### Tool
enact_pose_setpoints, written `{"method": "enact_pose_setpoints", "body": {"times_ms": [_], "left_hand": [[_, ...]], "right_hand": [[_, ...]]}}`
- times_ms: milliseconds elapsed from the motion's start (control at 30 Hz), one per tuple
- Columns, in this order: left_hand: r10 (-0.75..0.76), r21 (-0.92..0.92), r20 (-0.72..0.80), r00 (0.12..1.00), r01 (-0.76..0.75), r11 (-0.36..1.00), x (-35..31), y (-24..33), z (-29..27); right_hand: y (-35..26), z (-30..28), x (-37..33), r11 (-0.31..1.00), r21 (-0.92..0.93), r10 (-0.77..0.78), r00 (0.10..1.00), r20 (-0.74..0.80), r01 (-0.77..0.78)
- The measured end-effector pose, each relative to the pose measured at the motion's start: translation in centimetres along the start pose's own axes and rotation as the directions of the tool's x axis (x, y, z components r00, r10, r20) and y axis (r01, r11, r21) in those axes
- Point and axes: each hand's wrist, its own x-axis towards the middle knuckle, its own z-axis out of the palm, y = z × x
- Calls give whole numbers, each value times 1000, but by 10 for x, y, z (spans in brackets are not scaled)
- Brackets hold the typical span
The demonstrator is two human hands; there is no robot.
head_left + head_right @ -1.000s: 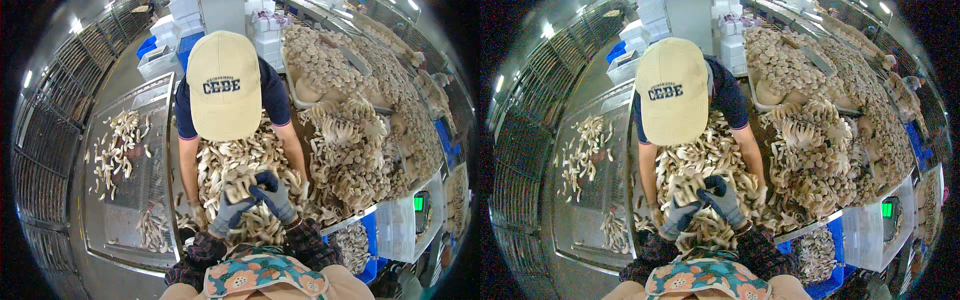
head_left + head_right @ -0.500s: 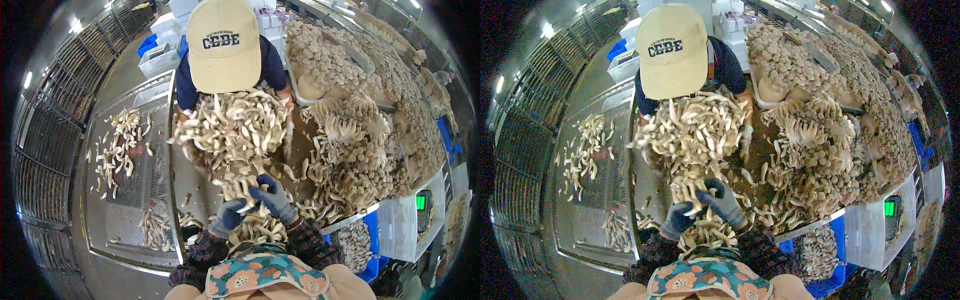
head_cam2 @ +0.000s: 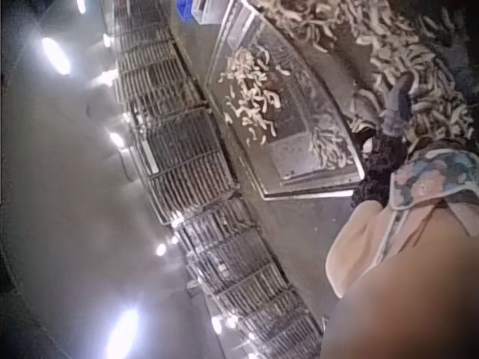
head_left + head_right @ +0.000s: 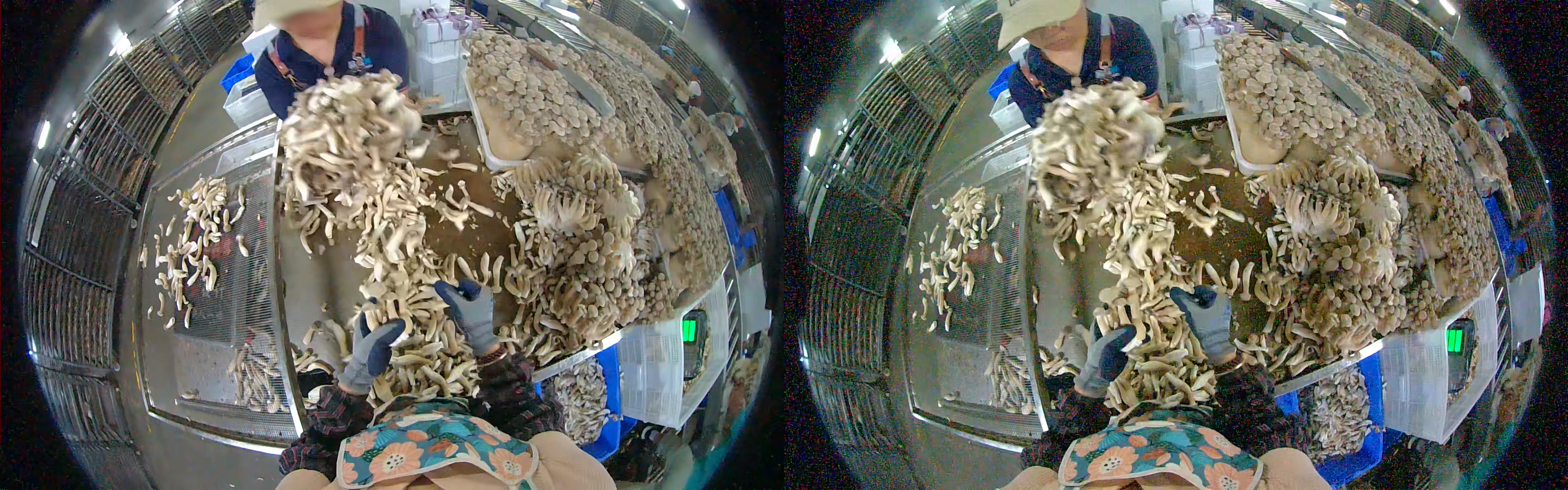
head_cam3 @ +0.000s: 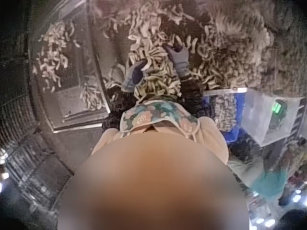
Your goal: The person separates oyster mushrooms from large clusters into individual pieces by hand and places them onto a metal mesh conveyor. A coworker across the table also handles mushroom clusters and adds them to the conveyor. The person continues this separation throughout the clip.
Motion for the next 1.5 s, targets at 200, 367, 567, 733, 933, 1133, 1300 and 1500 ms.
{"method": "enact_pose_setpoints", "body": {"times_ms": [200,367,567,733,933,1133,1300,1500], "left_hand": [[-34,-58,-175,984,25,998,1,-6,20],[321,456,-23,947,-275,846,12,-46,-16],[-143,94,-117,983,154,984,-4,-10,-2],[121,72,88,989,-127,989,15,-19,-43],[37,250,-115,993,-7,968,38,-43,-69],[152,225,-248,957,-95,970,46,-51,-29],[169,417,-227,959,-62,907,36,-17,-10],[263,559,-85,961,-172,811,41,-14,-10]], "right_hand": [[42,-12,10,933,-150,-297,936,188,326],[18,23,-26,980,196,-32,948,316,-32],[26,19,-23,969,189,107,961,257,-159],[10,16,-30,806,512,98,919,382,-298],[-7,29,-24,974,187,65,945,321,-130],[31,37,-17,951,127,-309,893,328,282],[30,28,-18,816,-468,-202,926,319,339],[20,30,-20,975,-96,-154,921,359,201]]}}
